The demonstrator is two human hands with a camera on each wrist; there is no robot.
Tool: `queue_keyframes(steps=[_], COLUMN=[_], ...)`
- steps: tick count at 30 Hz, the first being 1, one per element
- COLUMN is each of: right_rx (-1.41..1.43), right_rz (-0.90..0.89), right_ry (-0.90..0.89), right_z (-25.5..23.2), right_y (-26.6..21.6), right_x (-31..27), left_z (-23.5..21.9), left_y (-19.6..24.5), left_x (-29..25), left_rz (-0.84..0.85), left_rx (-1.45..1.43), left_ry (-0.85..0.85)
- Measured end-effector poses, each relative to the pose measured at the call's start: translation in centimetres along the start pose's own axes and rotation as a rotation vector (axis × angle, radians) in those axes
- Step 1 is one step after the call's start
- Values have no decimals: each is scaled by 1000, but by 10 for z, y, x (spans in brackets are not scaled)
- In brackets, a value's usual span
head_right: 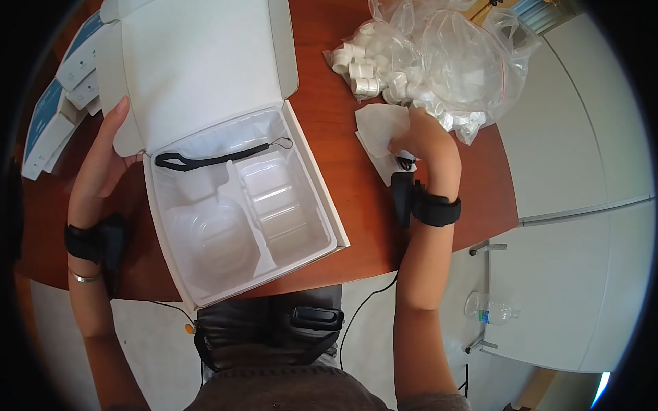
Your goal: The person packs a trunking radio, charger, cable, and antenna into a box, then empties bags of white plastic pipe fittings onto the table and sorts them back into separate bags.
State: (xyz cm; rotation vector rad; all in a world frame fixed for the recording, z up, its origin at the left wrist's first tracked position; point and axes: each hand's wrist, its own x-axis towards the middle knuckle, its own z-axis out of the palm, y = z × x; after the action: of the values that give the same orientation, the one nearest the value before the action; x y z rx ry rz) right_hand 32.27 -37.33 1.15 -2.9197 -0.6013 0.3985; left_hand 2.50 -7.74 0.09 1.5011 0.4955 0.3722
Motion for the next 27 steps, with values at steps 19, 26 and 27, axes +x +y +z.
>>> queue_keyframes(steps=[19, 26, 27], right_rx=[998, 1045, 1124], right_rz=[-661, -649, -676], right_ry=[-817, -605, -520], right_z=[1, -1, -1], right_y=[-74, -76, -77], right_x=[-74, -74, -74], left_z=[11, 9, 9], left_y=[10, 8, 9], left_x=[-8, -7, -7], left_rz=[49, 60, 58], left_rx=[29, 24, 23], left_ry=[-40, -49, -48])
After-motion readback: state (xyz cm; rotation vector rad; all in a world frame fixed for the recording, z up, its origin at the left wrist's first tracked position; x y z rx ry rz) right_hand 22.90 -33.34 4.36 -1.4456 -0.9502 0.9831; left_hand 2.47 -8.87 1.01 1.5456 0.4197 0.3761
